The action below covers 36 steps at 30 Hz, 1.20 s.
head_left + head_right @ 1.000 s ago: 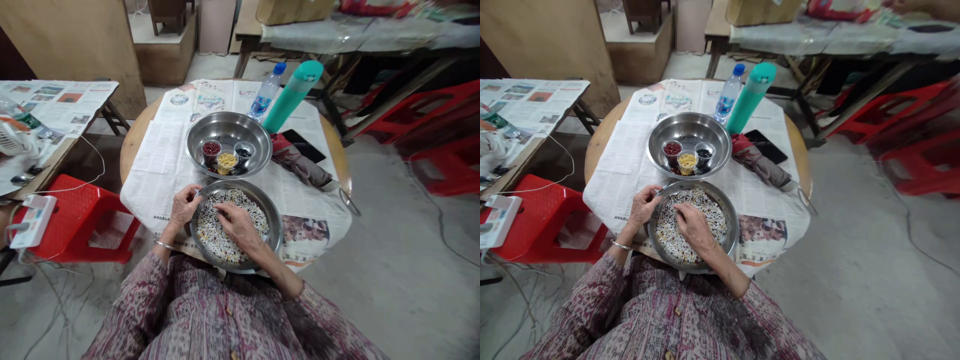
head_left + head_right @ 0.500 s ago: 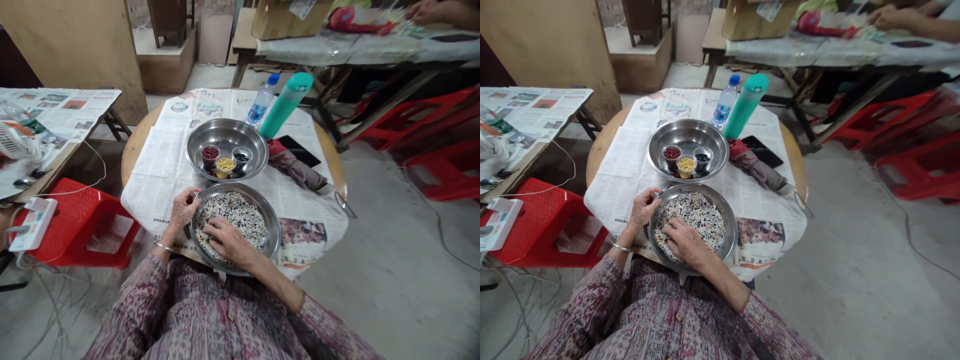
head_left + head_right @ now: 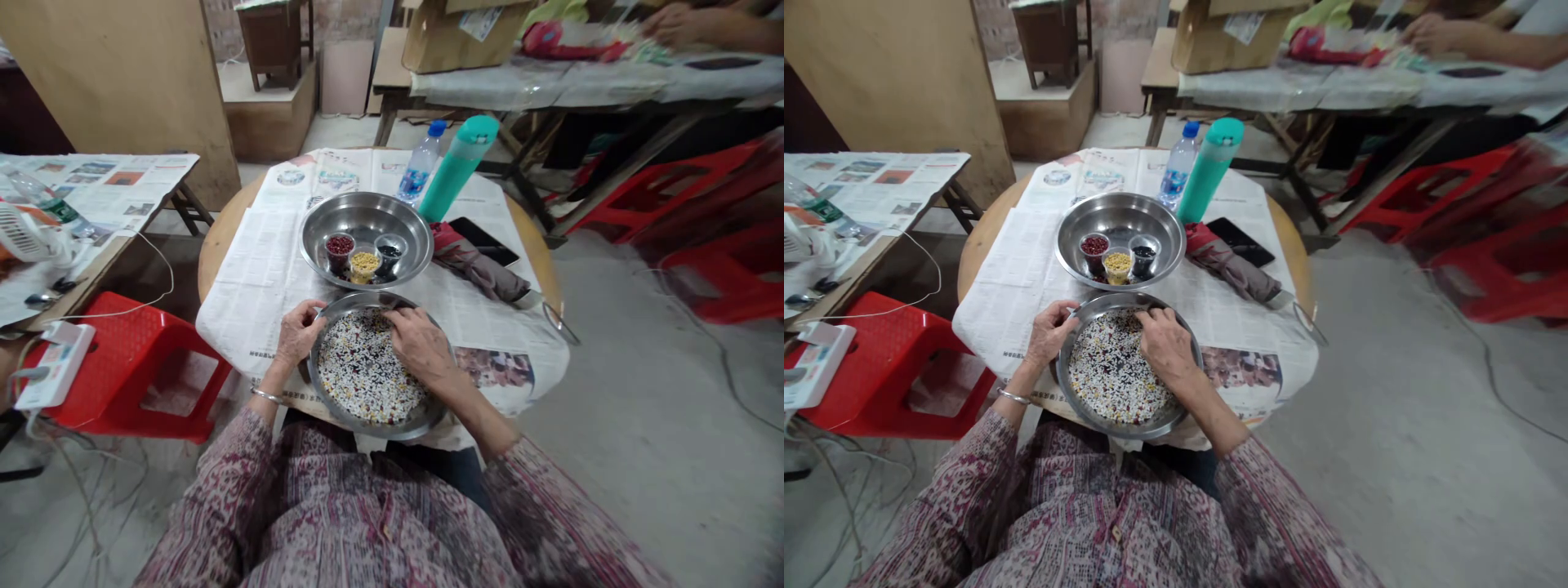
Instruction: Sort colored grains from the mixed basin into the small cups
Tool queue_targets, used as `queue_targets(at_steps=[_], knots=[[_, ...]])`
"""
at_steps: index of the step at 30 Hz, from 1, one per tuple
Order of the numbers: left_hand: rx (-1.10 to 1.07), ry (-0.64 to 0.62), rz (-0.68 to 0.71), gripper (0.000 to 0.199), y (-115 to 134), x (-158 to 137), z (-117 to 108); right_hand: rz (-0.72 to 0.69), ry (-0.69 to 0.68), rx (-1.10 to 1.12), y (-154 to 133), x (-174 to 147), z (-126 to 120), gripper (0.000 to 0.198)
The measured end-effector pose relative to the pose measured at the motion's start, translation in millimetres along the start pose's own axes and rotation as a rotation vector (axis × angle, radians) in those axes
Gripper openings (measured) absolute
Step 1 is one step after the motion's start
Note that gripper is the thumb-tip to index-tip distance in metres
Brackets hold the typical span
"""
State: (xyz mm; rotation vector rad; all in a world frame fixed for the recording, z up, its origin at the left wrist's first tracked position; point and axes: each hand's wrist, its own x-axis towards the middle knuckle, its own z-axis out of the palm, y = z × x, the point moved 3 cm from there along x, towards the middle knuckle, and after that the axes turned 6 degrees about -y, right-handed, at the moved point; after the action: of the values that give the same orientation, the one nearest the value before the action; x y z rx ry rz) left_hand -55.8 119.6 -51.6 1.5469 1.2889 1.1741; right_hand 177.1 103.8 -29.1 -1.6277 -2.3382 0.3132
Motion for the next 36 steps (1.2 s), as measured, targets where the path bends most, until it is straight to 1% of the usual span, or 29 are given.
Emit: queue_targets(at_steps=[2, 3, 6, 8, 10, 13, 16, 18, 19, 20, 22, 24, 25, 26, 27, 29, 30, 31, 32, 34, 36], knots=[[0.005, 0.002, -0.002, 0.021, -0.1, 0.1, -0.1, 0.033, -0.021, -0.004, -9.0, 10.9, 4.1, 0.031], [0.008, 0.002, -0.002, 0.021, 0.0, 0.2, -0.1, 0.016, -0.045, 0.011, -15.0, 14.6, 6.7, 0.029], [0.014, 0.003, -0.002, 0.02, 0.3, 0.5, 0.1, -0.133, -0.171, 0.092, -31.6, 14.3, 11.9, 0.021], [0.013, 0.004, -0.009, 0.02, 0.6, 0.6, 0.2, -0.228, -0.283, 0.153, -37.1, 4.0, 9.9, 0.021], [0.008, 0.005, -0.012, 0.02, 0.8, 0.6, 0.4, -0.282, -0.366, 0.212, -38.6, -12.6, 3.2, 0.022], [0.004, 0.003, 0.002, 0.02, 1.1, 0.5, 0.4, -0.344, -0.442, 0.276, -41.4, -42.3, -6.4, 0.019], [0.009, 0.0, 0.014, 0.02, 0.7, 0.5, 0.4, -0.455, -0.494, 0.243, -48.5, -64.6, -2.9, 0.019], [0.016, -0.003, 0.011, 0.021, 0.1, 0.7, 0.4, -0.502, -0.465, 0.17, -50.7, -67.3, 4.9, 0.024], [0.018, -0.006, 0.008, 0.021, -0.2, 0.8, 0.4, -0.495, -0.433, 0.127, -49.6, -64.3, 8.8, 0.026], [0.018, -0.007, 0.006, 0.021, -0.3, 0.9, 0.4, -0.467, -0.394, 0.087, -47.2, -58.9, 11.8, 0.027], [0.012, -0.007, 0.007, 0.021, -0.1, 1.2, 0.3, -0.36, -0.296, 0.036, -40.4, -44.4, 13.4, 0.03], [0.01, -0.006, 0.012, 0.02, 0.7, 1.4, 0.0, -0.27, -0.198, 0.037, -37.9, -31.8, 10.3, 0.034], [0.014, -0.006, 0.013, 0.02, 1.3, 1.3, 0.0, -0.262, -0.161, 0.054, -40.7, -27.9, 8.5, 0.034], [0.02, -0.006, 0.012, 0.02, 1.8, 1.2, -0.1, -0.287, -0.136, 0.075, -46.6, -26.0, 7.4, 0.033], [0.026, -0.006, 0.008, 0.02, 2.2, 1.0, 0.0, -0.341, -0.124, 0.095, -55.3, -25.7, 7.3, 0.029], [0.028, -0.001, 0.002, 0.02, 2.7, 0.5, 0.1, -0.488, -0.133, 0.104, -75.7, -27.9, 10.9, 0.019], [0.023, 0.002, 0.001, 0.02, 2.7, 0.3, 0.2, -0.54, -0.15, 0.084, -84.1, -28.7, 14.1, 0.017], [0.016, 0.006, 0.004, 0.02, 2.6, 0.2, 0.2, -0.57, -0.165, 0.051, -89.7, -28.6, 17.4, 0.015], [0.008, 0.009, 0.008, 0.02, 2.3, 0.2, 0.3, -0.57, -0.173, 0.009, -91.3, -27.3, 20.1, 0.014], [-0.004, 0.01, 0.012, 0.02, 1.1, 0.7, 0.3, -0.487, -0.163, -0.088, -81.9, -21.9, 21.5, 0.015], [-0.01, 0.006, 0.014, 0.02, -0.2, 1.4, 0.2, -0.34, -0.122, -0.175, -59.0, -16.8, 16.3, 0.018]])
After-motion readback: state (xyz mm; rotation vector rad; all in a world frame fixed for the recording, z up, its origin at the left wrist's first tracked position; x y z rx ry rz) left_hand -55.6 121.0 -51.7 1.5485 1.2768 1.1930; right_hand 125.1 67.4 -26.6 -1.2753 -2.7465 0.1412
